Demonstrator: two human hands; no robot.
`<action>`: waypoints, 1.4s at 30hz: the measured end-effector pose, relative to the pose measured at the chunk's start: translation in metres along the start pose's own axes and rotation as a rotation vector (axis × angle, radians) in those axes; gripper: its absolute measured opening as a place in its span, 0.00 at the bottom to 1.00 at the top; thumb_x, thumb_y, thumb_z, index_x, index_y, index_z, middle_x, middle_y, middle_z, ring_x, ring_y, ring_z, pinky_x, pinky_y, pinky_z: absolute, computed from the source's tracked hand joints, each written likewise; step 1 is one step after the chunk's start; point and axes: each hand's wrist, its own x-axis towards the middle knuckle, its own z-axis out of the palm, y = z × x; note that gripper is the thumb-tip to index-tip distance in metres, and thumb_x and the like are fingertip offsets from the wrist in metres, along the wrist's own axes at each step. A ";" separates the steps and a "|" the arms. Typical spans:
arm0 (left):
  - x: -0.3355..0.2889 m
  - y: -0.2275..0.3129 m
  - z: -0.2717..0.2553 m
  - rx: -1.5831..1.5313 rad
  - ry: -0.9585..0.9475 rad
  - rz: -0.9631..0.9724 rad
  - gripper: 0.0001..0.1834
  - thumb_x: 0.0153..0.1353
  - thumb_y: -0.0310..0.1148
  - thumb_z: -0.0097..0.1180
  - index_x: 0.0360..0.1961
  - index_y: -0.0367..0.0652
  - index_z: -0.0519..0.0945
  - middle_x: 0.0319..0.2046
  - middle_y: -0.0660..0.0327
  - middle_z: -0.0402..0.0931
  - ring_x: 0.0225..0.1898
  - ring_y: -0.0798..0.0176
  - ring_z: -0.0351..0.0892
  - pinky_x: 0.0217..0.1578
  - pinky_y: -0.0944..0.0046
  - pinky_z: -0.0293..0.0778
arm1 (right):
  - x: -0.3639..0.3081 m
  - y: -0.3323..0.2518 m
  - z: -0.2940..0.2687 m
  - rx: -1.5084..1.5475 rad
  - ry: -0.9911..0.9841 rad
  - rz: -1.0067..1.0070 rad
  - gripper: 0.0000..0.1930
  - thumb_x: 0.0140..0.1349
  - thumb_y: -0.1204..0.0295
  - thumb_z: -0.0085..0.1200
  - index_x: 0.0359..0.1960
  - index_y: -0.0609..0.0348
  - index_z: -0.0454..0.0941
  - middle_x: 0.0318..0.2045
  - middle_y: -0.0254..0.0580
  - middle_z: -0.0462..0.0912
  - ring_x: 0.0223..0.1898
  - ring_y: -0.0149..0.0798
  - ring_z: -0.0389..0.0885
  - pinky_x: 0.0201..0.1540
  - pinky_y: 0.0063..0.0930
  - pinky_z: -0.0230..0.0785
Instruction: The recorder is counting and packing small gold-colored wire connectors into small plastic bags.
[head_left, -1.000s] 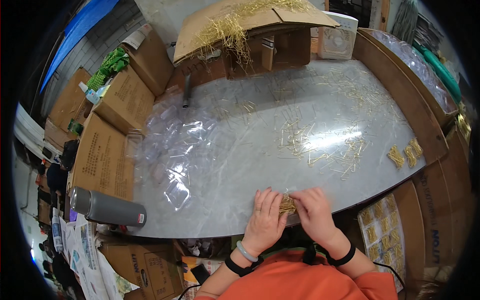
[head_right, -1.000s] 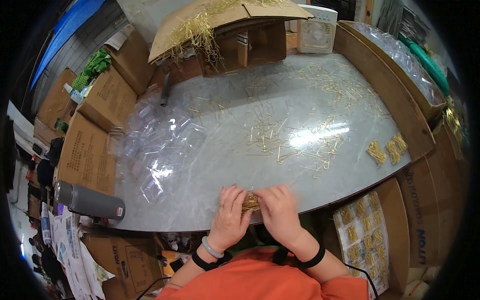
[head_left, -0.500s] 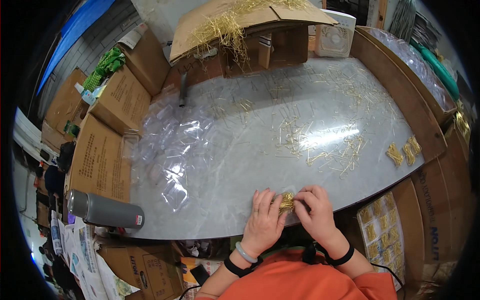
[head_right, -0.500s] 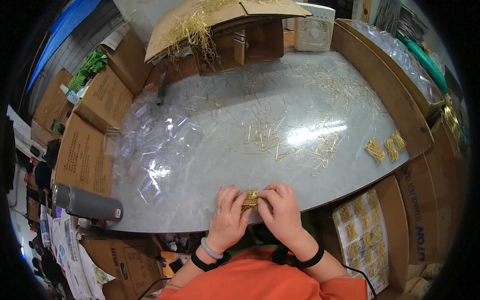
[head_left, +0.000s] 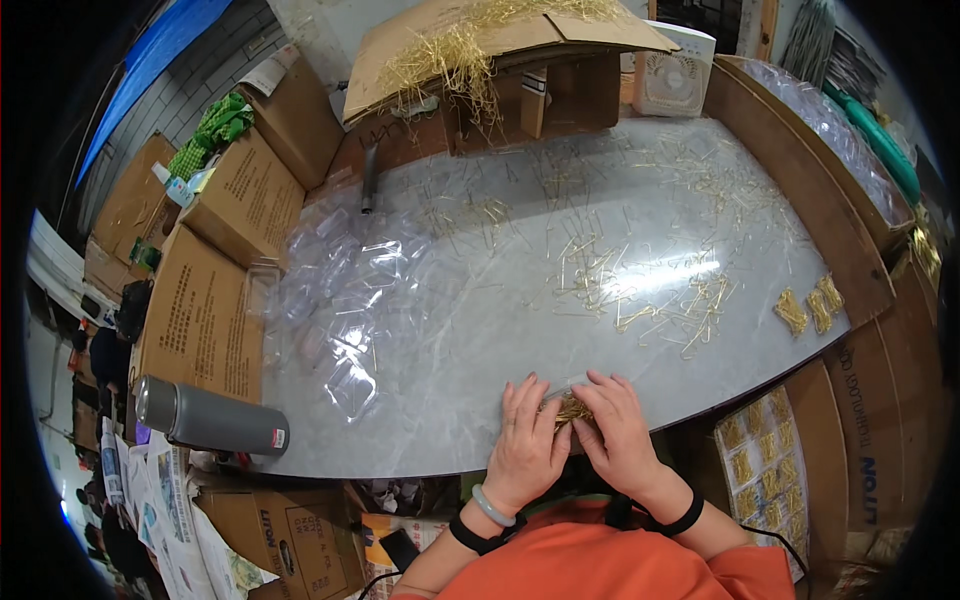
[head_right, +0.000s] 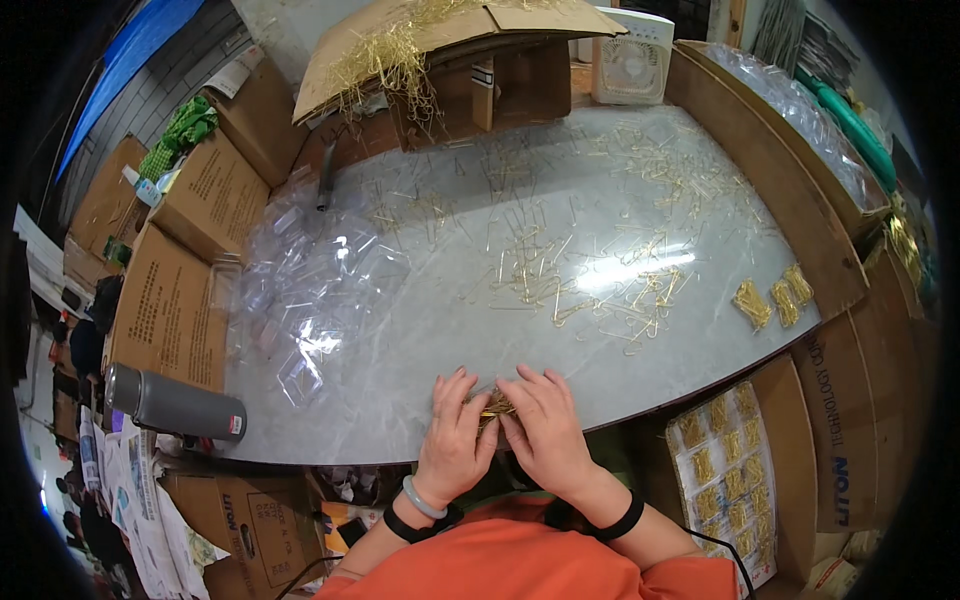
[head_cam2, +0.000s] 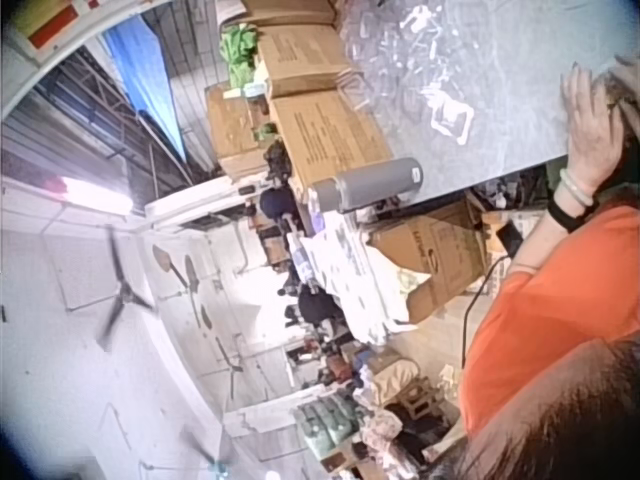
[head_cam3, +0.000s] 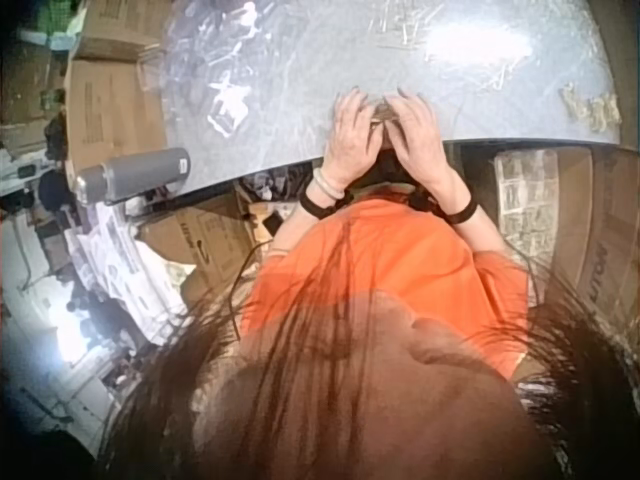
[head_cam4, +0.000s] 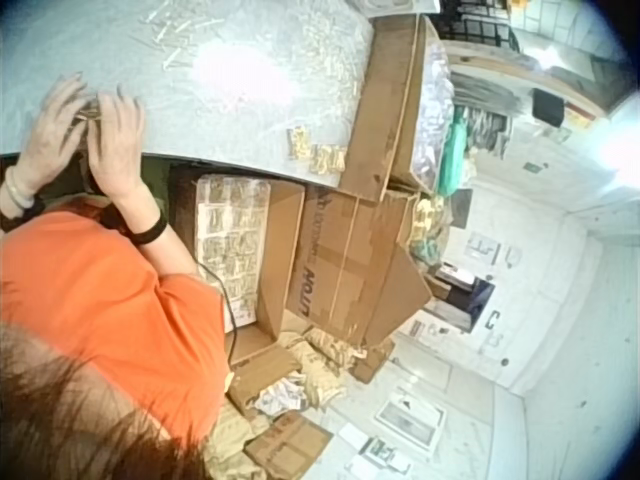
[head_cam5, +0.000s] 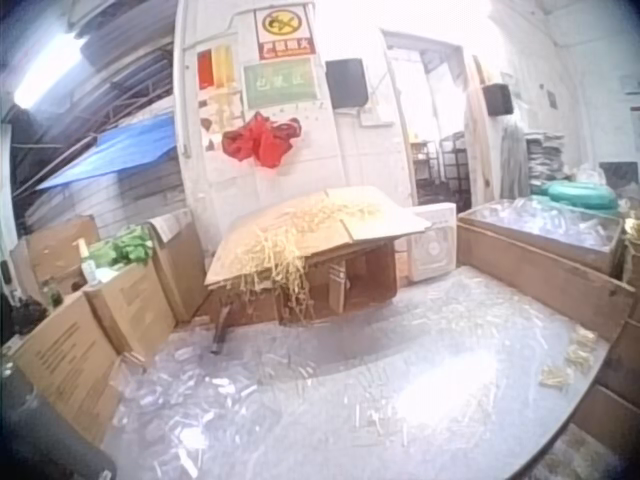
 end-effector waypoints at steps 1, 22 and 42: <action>-0.001 0.000 0.000 0.005 0.003 0.004 0.22 0.66 0.30 0.58 0.58 0.30 0.74 0.63 0.42 0.66 0.69 0.35 0.64 0.72 0.34 0.57 | 0.002 -0.005 -0.002 0.034 0.041 0.023 0.22 0.66 0.76 0.59 0.62 0.59 0.75 0.55 0.50 0.79 0.63 0.57 0.73 0.67 0.53 0.61; -0.001 -0.001 0.002 -0.020 0.004 -0.005 0.30 0.65 0.30 0.59 0.66 0.29 0.67 0.63 0.43 0.68 0.67 0.39 0.67 0.72 0.35 0.58 | 0.065 0.015 -0.025 -0.405 -0.304 -0.315 0.07 0.58 0.71 0.55 0.38 0.53 0.77 0.37 0.36 0.77 0.43 0.41 0.78 0.50 0.34 0.69; 0.002 0.002 -0.001 0.013 -0.011 -0.004 0.24 0.67 0.31 0.58 0.61 0.30 0.74 0.63 0.42 0.66 0.69 0.33 0.64 0.72 0.34 0.56 | 0.022 0.008 -0.027 0.009 -0.109 -0.063 0.18 0.58 0.73 0.66 0.51 0.57 0.81 0.46 0.43 0.82 0.48 0.50 0.78 0.53 0.42 0.71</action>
